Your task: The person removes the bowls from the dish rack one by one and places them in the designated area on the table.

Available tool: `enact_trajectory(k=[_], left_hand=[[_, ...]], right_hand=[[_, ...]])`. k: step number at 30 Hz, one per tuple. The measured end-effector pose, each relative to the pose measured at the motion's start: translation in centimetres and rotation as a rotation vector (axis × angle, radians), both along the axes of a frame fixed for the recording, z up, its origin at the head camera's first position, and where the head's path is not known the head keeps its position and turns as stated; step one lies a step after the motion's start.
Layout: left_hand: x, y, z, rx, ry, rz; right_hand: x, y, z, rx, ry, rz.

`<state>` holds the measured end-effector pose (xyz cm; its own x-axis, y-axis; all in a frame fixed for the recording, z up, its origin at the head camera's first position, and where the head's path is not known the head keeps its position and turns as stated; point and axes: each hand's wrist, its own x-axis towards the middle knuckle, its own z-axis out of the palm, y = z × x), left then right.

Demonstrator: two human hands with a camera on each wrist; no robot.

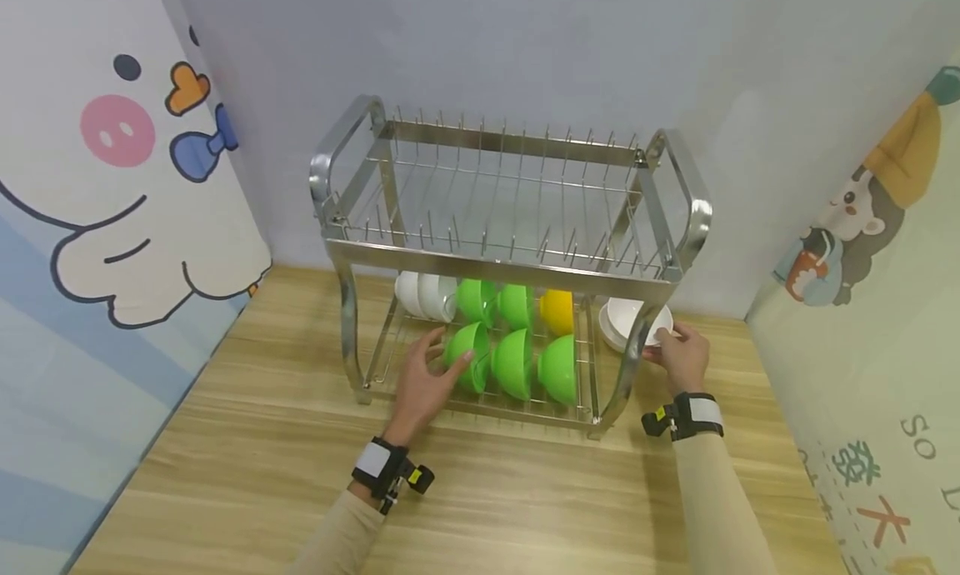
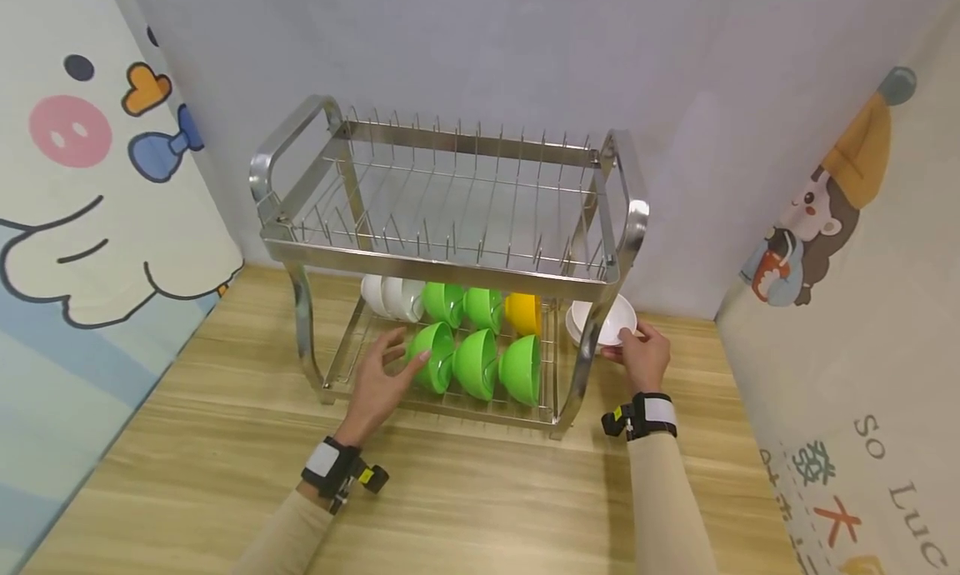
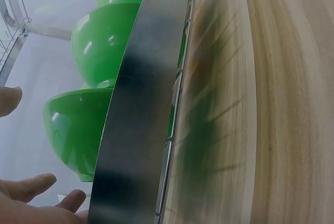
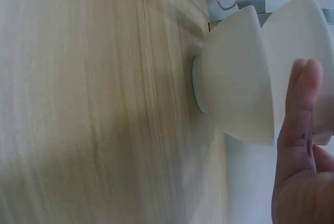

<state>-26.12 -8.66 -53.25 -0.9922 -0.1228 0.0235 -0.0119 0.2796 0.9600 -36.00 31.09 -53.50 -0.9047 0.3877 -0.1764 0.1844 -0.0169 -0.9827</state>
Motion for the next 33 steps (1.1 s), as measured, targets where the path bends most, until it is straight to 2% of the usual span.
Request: enact_trajectory(k=[7, 16, 22, 28, 33], left_hand=[[0.1, 0.2, 0.0, 0.032, 0.013, -0.010], [0.2, 0.1, -0.3, -0.001, 0.012, 0.004], [0.3, 0.0, -0.5, 0.004, 0.002, 0.010], [0.1, -0.1, -0.7, -0.017, 0.000, -0.014], [-0.4, -0.3, -0.6, -0.050, -0.016, -0.058]], right_hand=[[-0.5, 0.3, -0.2, 0.043, -0.003, -0.006], [-0.5, -0.2, 0.2, 0.137, -0.049, -0.002], [-0.6, 0.0, -0.5, 0.155, -0.090, 0.000], [-0.4, 0.1, -1.4, 0.216, -0.134, 0.011], [-0.3, -0.1, -1.3, 0.177, -0.186, 0.013]])
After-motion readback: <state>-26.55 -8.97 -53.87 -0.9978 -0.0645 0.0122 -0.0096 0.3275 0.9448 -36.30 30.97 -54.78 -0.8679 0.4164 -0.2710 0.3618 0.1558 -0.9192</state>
